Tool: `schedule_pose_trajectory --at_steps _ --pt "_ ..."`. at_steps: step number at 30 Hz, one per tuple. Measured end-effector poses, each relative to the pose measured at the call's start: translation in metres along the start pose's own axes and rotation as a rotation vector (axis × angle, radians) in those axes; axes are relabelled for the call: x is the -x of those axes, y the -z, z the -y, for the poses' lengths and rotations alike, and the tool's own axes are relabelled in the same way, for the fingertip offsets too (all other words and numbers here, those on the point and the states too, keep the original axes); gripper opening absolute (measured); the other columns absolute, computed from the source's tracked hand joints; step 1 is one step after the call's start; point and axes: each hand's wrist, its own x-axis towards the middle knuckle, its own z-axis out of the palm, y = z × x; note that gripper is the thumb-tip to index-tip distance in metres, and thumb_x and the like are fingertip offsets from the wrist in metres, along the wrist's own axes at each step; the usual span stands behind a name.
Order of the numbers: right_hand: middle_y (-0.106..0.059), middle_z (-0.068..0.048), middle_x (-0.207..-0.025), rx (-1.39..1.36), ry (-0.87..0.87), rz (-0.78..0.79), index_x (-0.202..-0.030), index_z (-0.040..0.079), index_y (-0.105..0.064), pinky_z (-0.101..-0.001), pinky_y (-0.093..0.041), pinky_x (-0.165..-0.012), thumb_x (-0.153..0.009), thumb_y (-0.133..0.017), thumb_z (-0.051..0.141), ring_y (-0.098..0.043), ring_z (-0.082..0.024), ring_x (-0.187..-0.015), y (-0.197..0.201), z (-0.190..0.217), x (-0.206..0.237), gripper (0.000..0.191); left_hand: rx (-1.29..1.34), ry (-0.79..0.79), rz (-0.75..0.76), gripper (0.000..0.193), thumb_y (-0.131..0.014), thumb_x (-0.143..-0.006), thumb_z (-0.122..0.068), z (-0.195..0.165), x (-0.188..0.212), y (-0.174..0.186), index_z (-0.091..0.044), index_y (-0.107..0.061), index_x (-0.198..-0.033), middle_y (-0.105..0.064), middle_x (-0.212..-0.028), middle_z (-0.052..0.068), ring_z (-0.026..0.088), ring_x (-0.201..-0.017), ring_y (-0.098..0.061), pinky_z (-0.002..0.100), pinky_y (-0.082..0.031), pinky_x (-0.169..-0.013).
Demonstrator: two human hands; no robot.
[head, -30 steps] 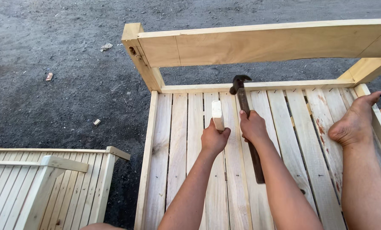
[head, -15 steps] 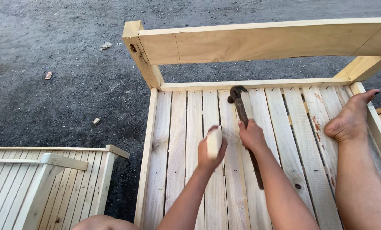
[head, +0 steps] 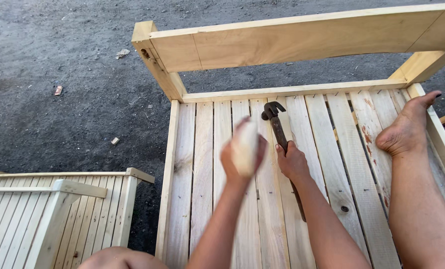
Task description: The person sits on the ground with their legs resting on a slatted wooden furniture frame and hammers nails into it using a claw hammer, holding a small white block in one hand. They reposition nails and continue hammering along the frame throughout the episode.
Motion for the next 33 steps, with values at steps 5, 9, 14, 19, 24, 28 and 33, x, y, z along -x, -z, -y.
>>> schedule_pose_trajectory --at_steps 5,9,14,19,24,28,33 --pt "-0.073 -0.025 -0.096 -0.033 -0.066 0.052 -0.11 0.005 -0.056 -0.0524 -0.057 -0.083 -0.102 -0.05 0.048 -0.075 -0.043 -0.089 0.008 0.008 0.011 0.044 0.116 0.747 0.523 0.034 -0.075 -0.08 -0.032 0.061 -0.066 0.052 -0.002 -0.075 -0.095 -0.079 -0.073 0.009 0.022 -0.062 -0.081 0.035 -0.068 -0.06" --pt "-0.072 -0.027 -0.098 -0.002 0.004 -0.002 -0.108 0.003 -0.058 -0.0549 -0.055 -0.082 -0.103 -0.053 0.047 -0.07 -0.046 -0.094 0.007 0.006 0.009 0.045 -0.417 0.814 0.798 0.046 -0.069 -0.085 -0.046 0.098 -0.084 0.063 -0.003 -0.079 -0.099 -0.083 -0.088 0.011 0.02 -0.074 -0.08 0.034 -0.062 -0.073" --pt "-0.072 -0.028 -0.099 0.0 0.006 -0.016 -0.107 0.003 -0.058 -0.0559 -0.054 -0.084 -0.102 -0.054 0.046 -0.069 -0.048 -0.096 0.003 0.006 -0.002 0.044 -0.766 0.303 0.378 0.064 -0.077 -0.081 -0.051 0.131 -0.096 -0.005 -0.001 -0.065 -0.118 -0.066 -0.118 0.017 0.033 -0.101 -0.07 0.046 -0.06 -0.072" --pt "-0.071 -0.028 -0.098 -0.023 0.011 -0.033 -0.105 0.003 -0.057 -0.0573 -0.054 -0.083 -0.1 -0.055 0.046 -0.068 -0.049 -0.096 0.001 0.012 -0.015 0.043 -0.371 0.216 0.475 0.013 -0.074 -0.087 -0.026 0.149 -0.081 -0.101 -0.024 -0.076 -0.1 -0.064 -0.117 0.008 0.034 -0.111 -0.062 0.049 -0.055 -0.087" --pt "-0.071 -0.029 -0.096 -0.022 0.038 -0.04 -0.103 0.002 -0.058 -0.0569 -0.054 -0.084 -0.101 -0.055 0.045 -0.068 -0.049 -0.095 -0.001 0.011 -0.024 0.043 -0.382 0.227 0.412 0.023 -0.082 -0.079 -0.031 0.147 -0.071 -0.148 -0.02 -0.074 -0.098 -0.064 -0.11 0.008 0.032 -0.11 -0.06 0.05 -0.053 -0.085" --pt "-0.072 -0.028 -0.095 -0.021 0.013 -0.013 -0.103 0.002 -0.057 -0.0562 -0.054 -0.083 -0.101 -0.054 0.046 -0.069 -0.048 -0.094 -0.001 0.01 -0.026 0.044 -0.378 0.235 0.346 0.016 -0.08 -0.079 -0.024 0.152 -0.075 -0.157 -0.02 -0.076 -0.094 -0.069 -0.106 0.004 0.03 -0.106 -0.064 0.047 -0.055 -0.083" --pt "-0.071 -0.027 -0.094 -0.019 0.028 -0.029 -0.103 0.002 -0.057 -0.0552 -0.054 -0.082 -0.101 -0.055 0.046 -0.069 -0.047 -0.093 0.002 0.015 -0.022 0.043 -0.488 0.035 0.424 0.016 -0.076 -0.081 -0.024 0.17 -0.076 -0.163 -0.012 -0.075 -0.091 -0.069 -0.102 0.008 0.031 -0.097 -0.068 0.045 -0.059 -0.074"
